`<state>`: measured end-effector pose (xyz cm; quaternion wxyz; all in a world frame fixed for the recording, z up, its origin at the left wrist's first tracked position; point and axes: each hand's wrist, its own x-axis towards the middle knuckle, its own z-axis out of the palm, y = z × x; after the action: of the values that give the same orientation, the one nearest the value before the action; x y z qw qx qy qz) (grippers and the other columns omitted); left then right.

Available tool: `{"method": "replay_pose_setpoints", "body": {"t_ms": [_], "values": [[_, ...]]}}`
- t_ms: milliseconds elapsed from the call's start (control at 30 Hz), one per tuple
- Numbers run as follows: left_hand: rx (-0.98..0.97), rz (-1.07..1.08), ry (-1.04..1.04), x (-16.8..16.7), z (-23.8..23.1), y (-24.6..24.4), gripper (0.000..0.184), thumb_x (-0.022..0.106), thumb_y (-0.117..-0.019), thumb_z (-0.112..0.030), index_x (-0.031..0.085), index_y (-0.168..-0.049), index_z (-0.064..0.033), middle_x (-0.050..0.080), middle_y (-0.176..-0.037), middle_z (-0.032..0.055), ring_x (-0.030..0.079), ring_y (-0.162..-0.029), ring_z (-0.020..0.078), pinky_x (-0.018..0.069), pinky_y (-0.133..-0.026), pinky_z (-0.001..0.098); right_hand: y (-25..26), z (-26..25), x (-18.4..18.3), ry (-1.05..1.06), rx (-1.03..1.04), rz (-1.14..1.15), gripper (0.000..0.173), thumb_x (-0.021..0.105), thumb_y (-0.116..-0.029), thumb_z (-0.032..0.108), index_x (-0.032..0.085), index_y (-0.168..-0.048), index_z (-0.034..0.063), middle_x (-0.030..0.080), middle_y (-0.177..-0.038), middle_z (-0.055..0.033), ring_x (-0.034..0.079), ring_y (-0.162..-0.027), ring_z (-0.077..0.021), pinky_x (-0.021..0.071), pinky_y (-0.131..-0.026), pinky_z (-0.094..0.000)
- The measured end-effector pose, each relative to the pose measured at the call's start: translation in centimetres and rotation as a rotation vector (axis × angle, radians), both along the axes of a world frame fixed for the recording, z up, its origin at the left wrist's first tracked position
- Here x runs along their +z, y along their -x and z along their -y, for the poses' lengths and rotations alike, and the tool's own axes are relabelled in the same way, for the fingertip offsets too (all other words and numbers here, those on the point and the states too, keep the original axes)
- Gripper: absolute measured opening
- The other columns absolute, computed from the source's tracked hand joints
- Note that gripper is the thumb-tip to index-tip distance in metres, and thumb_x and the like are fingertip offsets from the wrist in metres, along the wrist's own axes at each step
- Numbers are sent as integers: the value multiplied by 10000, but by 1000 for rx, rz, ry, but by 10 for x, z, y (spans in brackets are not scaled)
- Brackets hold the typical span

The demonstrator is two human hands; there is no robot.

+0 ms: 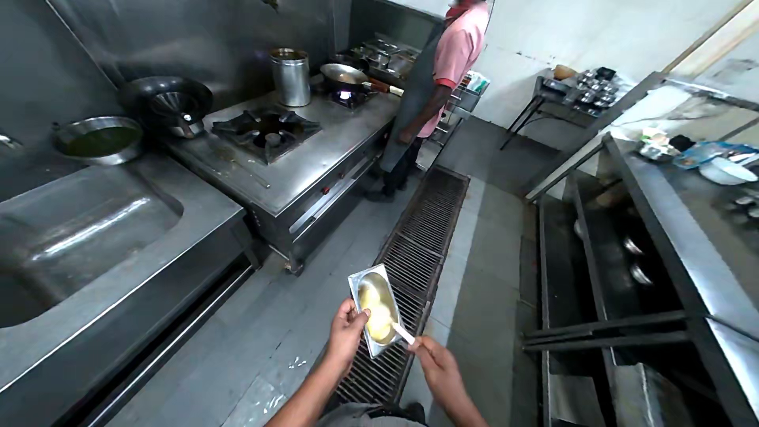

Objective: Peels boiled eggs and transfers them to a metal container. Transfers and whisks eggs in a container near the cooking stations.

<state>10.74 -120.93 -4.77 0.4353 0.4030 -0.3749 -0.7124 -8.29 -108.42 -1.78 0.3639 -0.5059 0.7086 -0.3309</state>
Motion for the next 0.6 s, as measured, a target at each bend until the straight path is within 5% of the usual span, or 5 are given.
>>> {"method": "replay_pose_setpoints", "body": {"t_ms": [67, 167, 400, 500, 600], "values": [[-14, 33, 13, -1, 0, -1, 135, 680, -939, -96, 578, -964, -11, 611, -793, 102, 625, -715, 207, 563, -672, 366, -4, 0, -5, -93, 55, -49, 281, 503, -1037, 230, 730, -1009, 67, 669, -796, -56, 622, -695, -166, 537, -675, -412], [1, 11, 3, -2, 8, -4, 149, 678, -947, -99, 576, -989, 1, 638, -830, 126, 656, -739, 227, 587, -676, 380, -6, 8, 1, 7, 5, 51, 253, 521, -1026, 186, 737, -961, 71, 633, -742, -1, 535, -600, -93, 470, -573, -312], [6, 26, -6, -4, 19, -6, 139, 680, -940, -103, 580, -986, -18, 631, -808, 101, 644, -718, 203, 574, -663, 363, 0, 24, -1, -10, 3, 30, 234, 526, -1009, 152, 738, -975, 58, 646, -759, -7, 532, -587, -88, 476, -557, -310], [2, 78, -7, -5, 24, -4, 138, 687, -929, -109, 591, -981, -25, 623, -828, 82, 634, -762, 195, 569, -728, 376, -3, 31, 0, -67, 147, -51, 248, 528, -1023, 166, 725, -998, 17, 675, -794, -88, 634, -702, -186, 541, -676, -432], [45, 56, -36, -5, 32, -2, 148, 685, -933, -100, 592, -1012, -17, 645, -846, 94, 658, -770, 199, 586, -723, 374, 4, 44, 1, -3, 66, -5, 236, 525, -1016, 130, 730, -991, 15, 671, -793, -50, 607, -678, -127, 525, -644, -344]]}}
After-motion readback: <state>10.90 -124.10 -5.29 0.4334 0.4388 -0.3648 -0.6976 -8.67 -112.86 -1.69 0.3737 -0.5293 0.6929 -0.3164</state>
